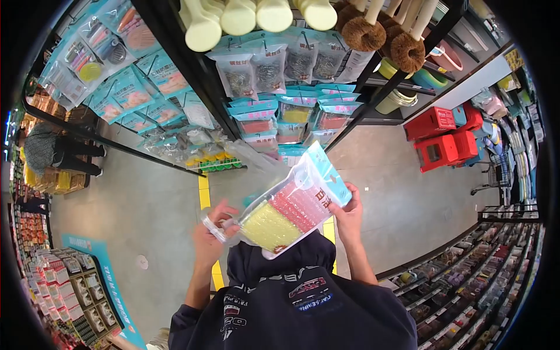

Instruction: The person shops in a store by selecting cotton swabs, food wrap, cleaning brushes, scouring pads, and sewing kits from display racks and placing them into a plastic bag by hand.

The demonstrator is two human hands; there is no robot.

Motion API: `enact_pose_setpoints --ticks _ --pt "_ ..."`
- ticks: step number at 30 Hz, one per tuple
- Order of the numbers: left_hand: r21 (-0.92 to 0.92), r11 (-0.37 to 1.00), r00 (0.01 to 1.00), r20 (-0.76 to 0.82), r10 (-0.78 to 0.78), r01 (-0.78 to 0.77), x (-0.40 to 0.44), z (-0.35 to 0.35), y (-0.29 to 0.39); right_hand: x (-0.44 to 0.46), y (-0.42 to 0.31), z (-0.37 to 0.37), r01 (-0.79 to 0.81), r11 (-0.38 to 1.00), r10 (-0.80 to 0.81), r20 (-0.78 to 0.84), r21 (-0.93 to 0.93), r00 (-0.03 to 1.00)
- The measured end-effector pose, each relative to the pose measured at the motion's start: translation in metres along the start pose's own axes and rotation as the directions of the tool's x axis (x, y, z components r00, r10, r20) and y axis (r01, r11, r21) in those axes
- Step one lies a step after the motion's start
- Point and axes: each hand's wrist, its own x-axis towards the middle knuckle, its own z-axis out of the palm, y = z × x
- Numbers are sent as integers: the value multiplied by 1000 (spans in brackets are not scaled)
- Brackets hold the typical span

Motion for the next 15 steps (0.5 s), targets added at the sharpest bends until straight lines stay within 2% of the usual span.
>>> enact_pose_setpoints --ticks 1,3,4,6,7,8,10,14,15 --pt "16 1000 997 76 -4 3 -3 6 -4 3 1 -4 -7 1000 7 3 6 1000" --pt "49 999 996 83 -15 11 -8 24 -5 7 5 -10 -203 919 250 -101 338 963" --pt "75 997 995 95 -18 11 -10 33 -4 6 9 -12 -212 915 258 -95 343 961" --pt "43 999 997 74 -16 13 -13 42 -14 0 27 -14 -348 846 338 98 403 936" --pt "52 998 998 49 -30 27 -14 45 -17 -8 40 -17 -373 887 332 184 272 925" --pt "60 997 999 25 -46 44 -16 47 -19 -15 44 -14 -378 883 337 185 277 923" --pt "116 992 999 13 -48 46 -20 46 -17 -24 50 -7 -423 902 365 371 85 854" --pt "248 968 999 -21 -36 40 -25 39 -9 -22 84 -17 -545 831 461 407 116 789" --pt "253 966 999 -25 -41 46 -26 37 -7 -17 91 -21 -543 829 477 341 131 810"
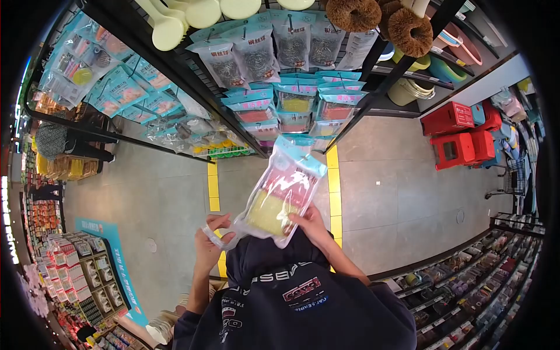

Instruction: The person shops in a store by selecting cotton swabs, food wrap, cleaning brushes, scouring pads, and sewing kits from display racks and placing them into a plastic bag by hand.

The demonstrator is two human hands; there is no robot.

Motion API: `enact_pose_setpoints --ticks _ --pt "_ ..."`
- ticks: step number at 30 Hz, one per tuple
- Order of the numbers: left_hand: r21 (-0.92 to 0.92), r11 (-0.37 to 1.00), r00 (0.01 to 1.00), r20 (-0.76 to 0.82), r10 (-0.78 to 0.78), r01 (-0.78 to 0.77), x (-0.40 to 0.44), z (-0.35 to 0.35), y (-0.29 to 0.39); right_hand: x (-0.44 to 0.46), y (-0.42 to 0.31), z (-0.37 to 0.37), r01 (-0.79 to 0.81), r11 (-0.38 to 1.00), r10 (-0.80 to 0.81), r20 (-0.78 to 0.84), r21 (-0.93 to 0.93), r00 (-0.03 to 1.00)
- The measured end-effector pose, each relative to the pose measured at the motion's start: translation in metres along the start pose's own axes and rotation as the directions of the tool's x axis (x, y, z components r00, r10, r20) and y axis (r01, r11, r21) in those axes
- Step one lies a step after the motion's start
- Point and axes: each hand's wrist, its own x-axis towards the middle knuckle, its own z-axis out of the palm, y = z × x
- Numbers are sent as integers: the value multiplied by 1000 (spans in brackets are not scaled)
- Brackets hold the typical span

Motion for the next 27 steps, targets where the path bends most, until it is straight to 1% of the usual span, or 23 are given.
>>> enact_pose_setpoints --ticks 1,2,3,5,9,11,12,13,15,16,19,21,23,27 --pt "68 997 999 -6 36 -36 -1 -3 2 6 0 -6 6 1000 -5 -73 14 997" --pt "136 988 997 -7 74 -72 -1 -6 4 13 -3 -13 61 998 -59 -116 7 991" --pt "139 988 998 -6 70 -68 -2 -9 4 21 -5 -22 75 997 -80 -169 -32 982" --pt "186 977 994 -27 110 -103 -3 -13 5 37 -14 -40 108 993 -114 -190 -41 975" --pt "239 966 995 -11 102 -97 -5 -15 14 64 -17 -79 72 996 -80 -212 -44 974" --pt "265 961 996 -4 84 -80 -6 -17 16 78 -3 -99 96 977 -141 -237 -192 961" --pt "268 961 997 -5 79 -74 -8 -19 15 84 7 -108 73 968 -139 -272 -240 952" --pt "273 959 996 -23 87 -77 -9 -21 13 91 18 -120 69 969 -134 -272 -237 953" --pt "278 957 995 -38 89 -75 -12 -26 11 105 42 -142 -7 939 -87 -258 -344 962" --pt "272 960 994 -57 88 -69 -13 -29 10 114 49 -147 0 926 -100 -245 -378 964" --pt "286 957 994 -90 68 -40 -17 -36 10 147 59 -157 26 921 -114 -205 -388 972" --pt "307 952 993 -105 50 -16 -18 -39 11 169 57 -157 14 926 -93 -191 -377 977" --pt "330 943 992 -95 78 -42 -20 -42 11 190 52 -152 5 946 -70 -189 -325 980" --pt "378 925 991 -109 72 -25 -28 -44 14 220 44 -140 -30 949 -29 -181 -314 983"
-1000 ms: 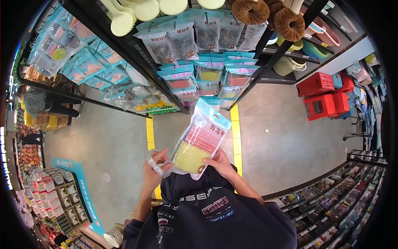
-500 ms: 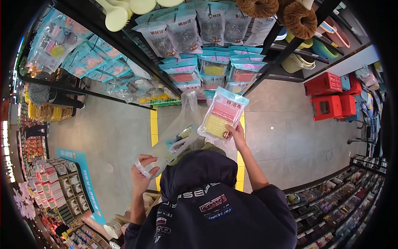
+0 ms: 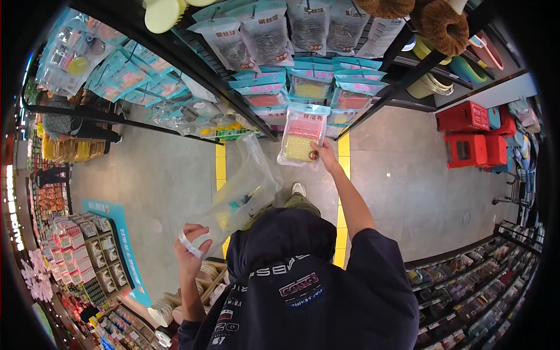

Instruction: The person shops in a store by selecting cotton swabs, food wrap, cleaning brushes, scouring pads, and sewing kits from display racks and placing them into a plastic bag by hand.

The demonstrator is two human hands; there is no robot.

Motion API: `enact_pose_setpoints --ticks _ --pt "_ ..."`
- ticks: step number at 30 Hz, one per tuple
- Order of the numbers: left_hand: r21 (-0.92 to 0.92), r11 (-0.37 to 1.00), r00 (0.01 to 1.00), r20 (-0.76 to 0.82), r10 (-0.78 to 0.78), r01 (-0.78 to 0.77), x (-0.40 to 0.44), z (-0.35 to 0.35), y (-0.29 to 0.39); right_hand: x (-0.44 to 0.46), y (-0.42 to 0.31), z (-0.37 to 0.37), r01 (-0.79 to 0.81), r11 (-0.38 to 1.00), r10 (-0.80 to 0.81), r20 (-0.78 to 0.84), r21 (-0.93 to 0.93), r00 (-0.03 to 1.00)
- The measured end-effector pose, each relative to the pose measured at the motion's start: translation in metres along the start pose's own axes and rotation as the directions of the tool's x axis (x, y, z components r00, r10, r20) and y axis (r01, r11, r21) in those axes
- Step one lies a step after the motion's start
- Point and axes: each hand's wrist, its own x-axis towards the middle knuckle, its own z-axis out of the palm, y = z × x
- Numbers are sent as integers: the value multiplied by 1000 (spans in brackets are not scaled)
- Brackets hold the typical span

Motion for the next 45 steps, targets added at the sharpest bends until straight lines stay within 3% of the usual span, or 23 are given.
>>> enact_pose_setpoints --ticks 3,10,19,22,25,27,28,30,32,33,34,35,37,38,40,42,44,45 --pt "-20 1000 1000 -21 -12 12 -6 -3 1 13 -3 6 -57 994 57 3 90 998" --pt "-32 998 997 -49 -51 49 -12 -6 0 23 2 0 -83 993 86 -34 88 996" --pt "-32 999 999 -34 -37 36 -11 -7 0 17 -10 -6 -66 998 63 -84 -25 994" --pt "-27 999 999 -24 -30 29 -9 -7 1 18 -23 -1 -163 983 153 -112 -83 982" --pt "-23 999 1000 -15 -23 22 -10 -8 2 31 -23 1 -216 962 193 -144 -167 971" --pt "-23 999 999 -17 -27 27 -12 -8 4 52 4 -9 -82 815 -111 -293 -574 950" --pt "-26 1000 1000 -2 -16 16 -12 -9 9 62 20 -18 -79 812 -109 -283 -578 953" --pt "-19 1000 1000 -6 -19 19 -13 -13 20 79 44 -34 -116 629 -194 -300 -768 934" --pt "-113 993 995 82 51 -41 -11 -18 32 74 43 -34 -297 532 -82 -397 -793 914" --pt "-77 985 983 90 161 -154 -9 -20 36 68 41 -32 -277 505 -108 -378 -817 919" --pt "-64 989 988 70 141 -136 -8 -22 40 59 36 -26 -258 477 -133 -359 -840 924" --pt "-139 969 972 96 216 -202 -7 -24 44 48 32 -16 -240 469 -127 -334 -850 934" --pt "-193 935 938 121 324 -297 -4 -29 57 17 10 7 144 611 -408 -154 -779 900" --pt "-185 940 945 106 310 -287 -3 -32 61 -2 -7 20 156 604 -404 -133 -781 905" --pt "-224 917 924 120 362 -330 -5 -36 66 -52 -47 55 384 792 -403 65 -475 913" --pt "-194 919 922 119 369 -343 -7 -39 70 -105 -89 92 520 824 -456 281 -227 845" --pt "-172 916 914 129 386 -362 -7 -39 74 -155 -139 125 578 749 -286 629 -323 723" --pt "-133 919 912 134 389 -372 -7 -39 77 -171 -149 140 615 735 -209 769 -283 604"
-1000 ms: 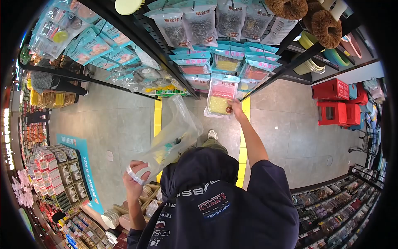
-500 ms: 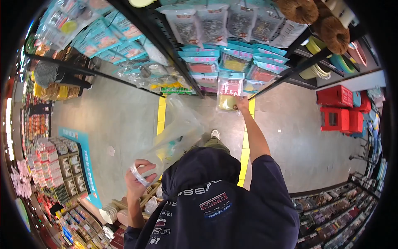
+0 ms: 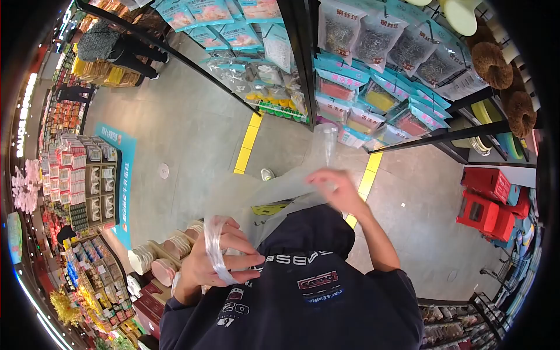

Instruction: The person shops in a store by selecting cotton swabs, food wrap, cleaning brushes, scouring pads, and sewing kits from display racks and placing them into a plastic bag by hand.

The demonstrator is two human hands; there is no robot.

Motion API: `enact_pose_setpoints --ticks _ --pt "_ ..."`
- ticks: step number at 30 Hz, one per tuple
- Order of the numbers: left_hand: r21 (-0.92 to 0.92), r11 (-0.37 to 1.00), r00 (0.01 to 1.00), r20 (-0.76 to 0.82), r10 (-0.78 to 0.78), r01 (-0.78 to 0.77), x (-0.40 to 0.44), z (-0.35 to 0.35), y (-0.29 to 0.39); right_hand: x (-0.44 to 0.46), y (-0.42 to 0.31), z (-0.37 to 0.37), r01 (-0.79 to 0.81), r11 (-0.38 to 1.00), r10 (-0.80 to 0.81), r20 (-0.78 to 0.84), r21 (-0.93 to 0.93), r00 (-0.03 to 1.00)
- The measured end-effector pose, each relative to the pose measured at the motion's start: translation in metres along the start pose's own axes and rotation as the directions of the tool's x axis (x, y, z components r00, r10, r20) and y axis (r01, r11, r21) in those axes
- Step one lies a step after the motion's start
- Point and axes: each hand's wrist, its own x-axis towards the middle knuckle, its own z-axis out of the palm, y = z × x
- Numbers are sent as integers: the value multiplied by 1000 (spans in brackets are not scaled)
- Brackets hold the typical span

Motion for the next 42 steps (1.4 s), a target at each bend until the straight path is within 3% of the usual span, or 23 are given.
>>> enact_pose_setpoints --ticks 1,4,6,7,9,10,12,13,15,19,28,31,33,34,35,36,37,39,41,42 --pt "40 999 1000 5 5 -5 1 1 1 4 -14 14 57 998 -57 188 4 980" --pt "16 1000 1000 16 24 -24 3 5 1 14 -13 69 100 995 -102 289 19 952" --pt "25 999 999 25 22 -23 4 6 2 21 -4 92 -53 935 196 386 -351 901" --pt "41 999 999 30 18 -19 5 6 2 24 -4 98 -48 935 192 387 -352 902" --pt "41 999 999 31 6 -8 5 4 3 25 -3 108 133 890 50 384 -435 922" --pt "34 999 999 34 -1 0 5 4 4 26 5 111 133 891 51 387 -434 921" --pt "30 1000 1000 25 0 -1 5 4 5 27 41 116 193 715 154 420 -672 894" --pt "32 999 1000 16 -1 0 5 4 6 22 66 120 193 712 157 421 -675 894" --pt "42 999 1000 -1 -1 1 2 2 6 13 108 122 21 864 29 92 -504 995" --pt "113 993 1000 -8 -16 17 -4 0 3 10 112 113 5 830 72 116 -557 991" --pt "52 998 999 -14 -40 40 4 -3 -20 3 92 83 -66 709 216 127 -702 968" --pt "47 998 997 -58 -46 49 4 -4 -33 2 6 44 -57 787 176 136 -614 975" --pt "43 998 993 -106 -48 53 2 -2 -41 -4 -30 20 -184 930 197 10 -318 980" --pt "45 997 987 -151 -49 56 2 -2 -44 -8 -39 11 -189 926 202 5 -326 979" --pt "35 998 988 -151 -42 48 3 -2 -46 -14 -46 2 -264 952 254 -76 -154 964" --pt "44 998 983 -179 -39 48 5 -3 -47 -20 -49 -6 -316 948 316 -150 27 937" --pt "52 998 978 -206 -35 46 6 -3 -49 -28 -46 -14 -322 947 321 -162 19 933" --pt "52 998 978 -208 -23 34 8 -6 -51 -44 -31 -27 -339 866 429 -195 369 882" --pt "69 996 974 -224 -39 56 9 -8 -55 -53 -22 -37 -311 851 430 -222 423 875" --pt "70 995 972 -232 -48 66 9 -9 -55 -56 -22 -38 -302 763 516 -258 571 817"
